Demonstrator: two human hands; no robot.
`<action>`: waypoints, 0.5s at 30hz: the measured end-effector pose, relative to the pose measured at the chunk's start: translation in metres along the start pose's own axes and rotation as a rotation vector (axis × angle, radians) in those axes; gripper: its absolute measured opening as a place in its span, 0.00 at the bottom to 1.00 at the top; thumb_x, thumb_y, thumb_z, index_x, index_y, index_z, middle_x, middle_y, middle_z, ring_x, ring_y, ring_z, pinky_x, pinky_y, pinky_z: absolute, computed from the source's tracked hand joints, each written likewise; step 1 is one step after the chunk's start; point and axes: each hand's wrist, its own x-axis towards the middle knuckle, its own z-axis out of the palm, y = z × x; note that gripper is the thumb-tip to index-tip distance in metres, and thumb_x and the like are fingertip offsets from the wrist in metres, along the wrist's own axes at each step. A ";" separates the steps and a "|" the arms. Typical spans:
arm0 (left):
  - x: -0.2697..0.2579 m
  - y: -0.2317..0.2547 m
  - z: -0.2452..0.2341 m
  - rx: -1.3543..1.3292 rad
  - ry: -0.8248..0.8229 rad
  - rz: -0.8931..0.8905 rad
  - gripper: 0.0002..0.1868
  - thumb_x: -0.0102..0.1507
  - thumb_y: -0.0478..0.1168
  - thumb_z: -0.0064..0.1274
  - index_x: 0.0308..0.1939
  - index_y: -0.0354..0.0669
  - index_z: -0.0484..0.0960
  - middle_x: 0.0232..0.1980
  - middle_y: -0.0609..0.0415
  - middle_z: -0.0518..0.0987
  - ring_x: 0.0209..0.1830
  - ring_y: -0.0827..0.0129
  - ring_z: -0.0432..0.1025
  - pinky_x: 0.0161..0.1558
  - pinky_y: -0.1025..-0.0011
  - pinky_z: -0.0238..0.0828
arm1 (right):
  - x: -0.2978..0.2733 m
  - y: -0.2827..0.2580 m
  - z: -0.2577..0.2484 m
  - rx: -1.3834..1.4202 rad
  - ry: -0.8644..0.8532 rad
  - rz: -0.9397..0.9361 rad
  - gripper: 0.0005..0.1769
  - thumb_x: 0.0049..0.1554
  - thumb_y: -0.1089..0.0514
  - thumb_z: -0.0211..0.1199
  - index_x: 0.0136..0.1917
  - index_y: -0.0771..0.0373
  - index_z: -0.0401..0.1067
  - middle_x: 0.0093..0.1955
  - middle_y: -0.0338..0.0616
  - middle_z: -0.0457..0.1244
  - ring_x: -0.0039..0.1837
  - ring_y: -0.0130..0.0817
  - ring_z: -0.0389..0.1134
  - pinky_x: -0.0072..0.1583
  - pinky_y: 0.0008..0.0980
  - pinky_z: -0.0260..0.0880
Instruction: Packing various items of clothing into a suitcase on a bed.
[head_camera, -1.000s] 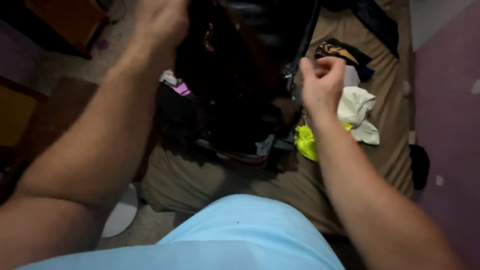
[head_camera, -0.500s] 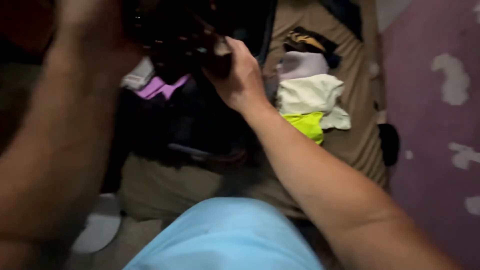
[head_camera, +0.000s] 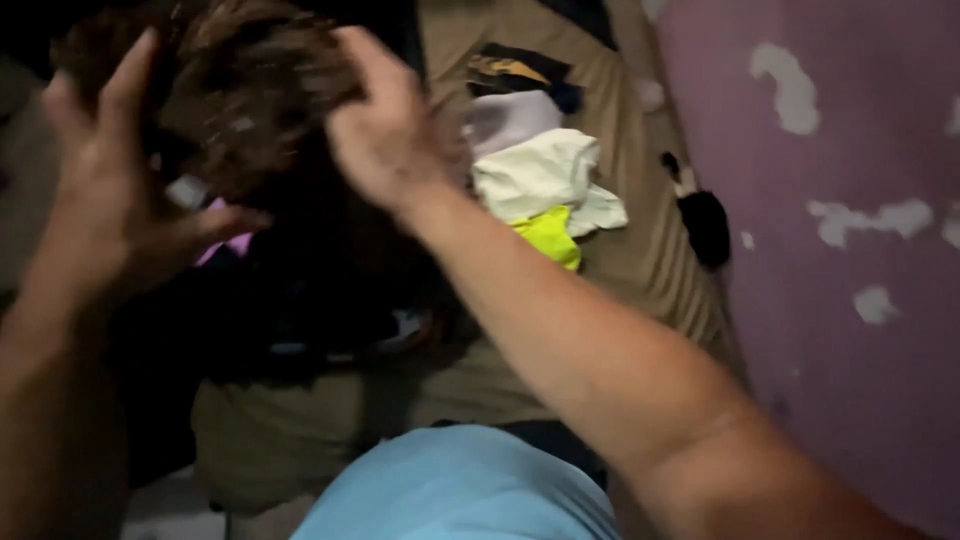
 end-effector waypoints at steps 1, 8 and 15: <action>0.015 0.026 0.025 0.085 0.008 0.052 0.48 0.45 0.46 0.67 0.66 0.24 0.70 0.59 0.35 0.75 0.54 0.42 0.70 0.54 0.58 0.69 | 0.002 0.000 0.002 0.017 -0.025 -0.021 0.30 0.54 0.61 0.54 0.70 0.63 0.66 0.64 0.51 0.69 0.68 0.43 0.71 0.72 0.35 0.69; -0.085 -0.032 0.095 -0.130 -0.113 -0.396 0.13 0.74 0.26 0.49 0.62 0.37 0.75 0.57 0.42 0.73 0.56 0.55 0.71 0.59 0.65 0.70 | -0.021 -0.045 -0.020 -0.082 -0.070 0.226 0.26 0.55 0.55 0.58 0.67 0.60 0.67 0.60 0.54 0.70 0.65 0.48 0.71 0.64 0.37 0.70; -0.109 -0.036 0.130 -0.680 -0.246 -0.886 0.27 0.62 0.26 0.43 0.66 0.36 0.76 0.53 0.49 0.77 0.49 0.64 0.71 0.49 0.67 0.70 | -0.062 0.006 -0.014 -0.279 -0.186 0.403 0.24 0.54 0.51 0.58 0.64 0.55 0.71 0.58 0.52 0.69 0.64 0.52 0.68 0.62 0.43 0.68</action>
